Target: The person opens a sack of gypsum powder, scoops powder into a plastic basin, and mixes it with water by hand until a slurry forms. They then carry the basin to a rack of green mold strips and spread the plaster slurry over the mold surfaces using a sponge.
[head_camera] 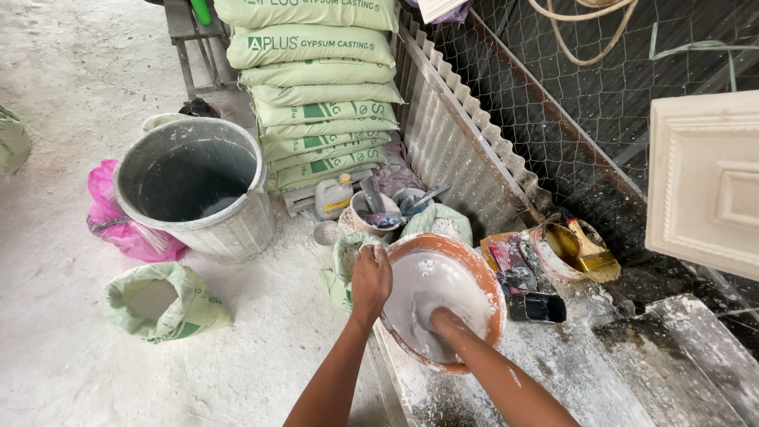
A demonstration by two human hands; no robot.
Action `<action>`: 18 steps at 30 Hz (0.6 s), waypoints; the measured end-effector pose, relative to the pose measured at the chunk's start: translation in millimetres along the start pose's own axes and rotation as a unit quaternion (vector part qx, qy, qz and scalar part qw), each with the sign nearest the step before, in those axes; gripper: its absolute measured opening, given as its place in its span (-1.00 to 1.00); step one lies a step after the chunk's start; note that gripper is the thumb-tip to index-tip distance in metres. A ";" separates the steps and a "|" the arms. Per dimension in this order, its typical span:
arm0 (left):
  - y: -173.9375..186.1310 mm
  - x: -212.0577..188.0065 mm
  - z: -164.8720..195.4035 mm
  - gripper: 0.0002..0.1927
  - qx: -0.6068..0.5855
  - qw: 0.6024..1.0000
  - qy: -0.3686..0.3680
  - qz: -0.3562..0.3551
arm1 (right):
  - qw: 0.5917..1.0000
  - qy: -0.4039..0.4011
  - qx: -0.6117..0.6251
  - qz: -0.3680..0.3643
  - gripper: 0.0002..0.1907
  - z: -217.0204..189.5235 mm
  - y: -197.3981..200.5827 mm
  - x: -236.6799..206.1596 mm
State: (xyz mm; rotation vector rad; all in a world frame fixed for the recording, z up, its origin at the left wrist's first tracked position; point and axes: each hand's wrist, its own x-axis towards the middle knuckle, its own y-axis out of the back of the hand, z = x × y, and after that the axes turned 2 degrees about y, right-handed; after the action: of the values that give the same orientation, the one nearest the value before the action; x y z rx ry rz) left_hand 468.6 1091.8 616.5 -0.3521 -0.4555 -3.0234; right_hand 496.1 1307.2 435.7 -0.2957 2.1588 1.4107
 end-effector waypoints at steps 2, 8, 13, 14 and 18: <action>0.6 -0.3 1.6 -0.67 0.000 1.000 0.008 -0.002 | 1.000 0.001 -0.002 -0.004 -0.79 -1.1 0.5 1.6; 1.6 1.0 6.9 -0.65 0.009 0.999 0.037 -0.001 | 1.000 0.004 -0.005 -0.025 -0.79 2.6 -6.4 -7.3; 2.2 2.2 8.7 -0.63 0.025 0.997 0.075 -0.016 | 0.999 0.031 0.016 -0.011 -0.79 8.0 -15.7 -10.6; 2.8 1.8 8.7 -0.62 0.012 0.998 0.063 -0.014 | 0.999 0.038 0.020 -0.004 -0.79 8.9 -15.1 -8.2; 6.6 0.4 8.2 -0.60 -0.016 0.998 0.046 -0.027 | 0.999 0.040 0.029 0.012 -0.79 15.9 -9.6 -0.3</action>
State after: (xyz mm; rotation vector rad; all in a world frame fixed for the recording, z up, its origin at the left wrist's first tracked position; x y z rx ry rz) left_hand 470.7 1088.0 626.1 -0.2036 -0.4155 -3.0862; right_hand 505.8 1317.3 423.5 -0.3117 2.2710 1.3680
